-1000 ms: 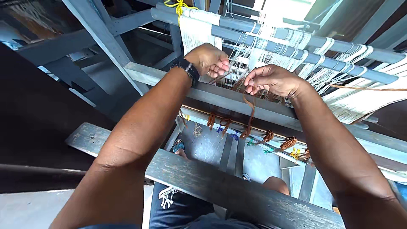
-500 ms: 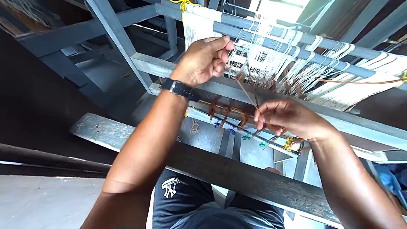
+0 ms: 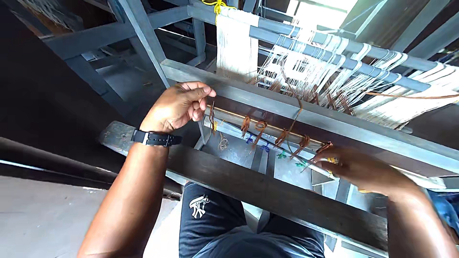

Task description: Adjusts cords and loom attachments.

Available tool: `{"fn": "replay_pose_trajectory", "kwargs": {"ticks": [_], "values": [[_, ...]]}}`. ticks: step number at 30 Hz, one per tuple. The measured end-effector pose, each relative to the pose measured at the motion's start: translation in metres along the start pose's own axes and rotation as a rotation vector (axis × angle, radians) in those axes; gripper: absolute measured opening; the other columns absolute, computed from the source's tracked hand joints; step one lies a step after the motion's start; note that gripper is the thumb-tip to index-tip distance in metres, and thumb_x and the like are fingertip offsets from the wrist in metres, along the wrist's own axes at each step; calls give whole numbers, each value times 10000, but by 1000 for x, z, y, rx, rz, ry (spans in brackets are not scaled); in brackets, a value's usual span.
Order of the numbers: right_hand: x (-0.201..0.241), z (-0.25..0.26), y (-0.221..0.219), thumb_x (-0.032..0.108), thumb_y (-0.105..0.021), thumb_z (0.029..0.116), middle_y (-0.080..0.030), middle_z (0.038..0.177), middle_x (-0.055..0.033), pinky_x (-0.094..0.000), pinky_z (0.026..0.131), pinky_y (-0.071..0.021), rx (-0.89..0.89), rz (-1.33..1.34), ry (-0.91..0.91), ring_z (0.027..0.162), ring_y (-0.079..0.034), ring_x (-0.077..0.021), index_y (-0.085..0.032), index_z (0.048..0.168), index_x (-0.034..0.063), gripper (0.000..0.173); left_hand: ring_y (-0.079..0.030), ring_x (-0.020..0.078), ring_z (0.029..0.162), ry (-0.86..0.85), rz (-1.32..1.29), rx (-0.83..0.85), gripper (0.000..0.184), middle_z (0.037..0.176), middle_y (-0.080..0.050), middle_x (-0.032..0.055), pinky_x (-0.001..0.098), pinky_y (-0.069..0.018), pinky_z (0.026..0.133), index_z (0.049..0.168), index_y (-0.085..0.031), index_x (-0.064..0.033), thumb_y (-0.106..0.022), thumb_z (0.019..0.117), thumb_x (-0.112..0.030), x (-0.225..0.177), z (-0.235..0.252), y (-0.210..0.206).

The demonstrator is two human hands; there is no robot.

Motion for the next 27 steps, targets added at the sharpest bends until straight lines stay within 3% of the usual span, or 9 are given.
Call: {"fn": "replay_pose_trajectory", "kwargs": {"ticks": [2,4,6,10,15,19,22,24,27], "values": [[35,9,20,348,-556,1047,-724,930,-8,-394,631,-590,-113,124,61,684,-665,-136,-753,1128,182,271,-527,50,453,13,88,48,191,642,-598,3,193,-485,418,1060,-706,-60,-535,1067,-144,7,-12,-3],[73,32,27,308,-549,1070,-750,934,25,-289,613,-603,-98,301,88,671,-687,-83,-752,1123,166,254,-521,50,460,33,174,94,197,639,-605,15,190,-458,422,1048,-720,-43,-548,1057,-138,15,-23,-11],[107,64,16,227,-519,1089,-750,1014,-38,-304,621,-612,-14,471,129,690,-706,-135,-709,1201,98,256,-540,60,464,37,237,155,193,638,-623,29,201,-469,426,1042,-728,-33,-563,1053,-133,21,-31,-21],[163,122,-22,194,-471,1110,-709,1126,-109,-301,600,-620,37,772,115,655,-705,-176,-569,1389,61,325,-540,76,441,36,252,207,174,628,-630,57,204,-474,412,1041,-726,-13,-583,1051,-111,28,-44,-40],[190,150,-11,138,-444,1094,-751,1038,-114,-301,554,-590,-111,1134,202,642,-694,-166,-620,1301,18,297,-563,87,455,24,205,263,185,637,-646,67,208,-487,425,1050,-724,-8,-584,1059,-130,38,-41,-42],[193,165,33,112,-469,1076,-697,913,-51,-282,579,-581,-90,1015,165,646,-659,-129,-639,1272,46,268,-603,106,488,58,278,300,207,786,-722,91,238,-522,447,1083,-719,-18,-569,1071,-159,53,-21,-26],[183,192,78,95,-479,1046,-633,837,5,-298,604,-581,-164,803,213,632,-624,-108,-622,1312,88,302,-642,194,575,167,607,176,287,927,-733,126,374,-570,544,1145,-714,-35,-528,1096,-248,63,0,0],[177,209,113,117,-484,1057,-643,826,-10,-315,588,-583,-248,568,241,602,-618,-115,-617,1364,132,334,-685,255,624,240,790,55,327,929,-732,156,463,-608,623,1159,-713,-39,-503,1101,-283,70,16,22],[174,233,148,154,-443,1090,-659,824,-50,-310,551,-570,-343,246,238,550,-606,-117,-576,1453,229,393,-706,284,658,390,946,-33,350,885,-723,184,498,-615,674,1112,-713,-17,-518,1071,-304,81,42,37]]}}
Point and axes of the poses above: each hand's wrist, its own z-axis towards the middle knuckle, its own y-axis out of the back of the hand, x = y × z, the point moved 3 cm from there along z, towards the middle knuckle
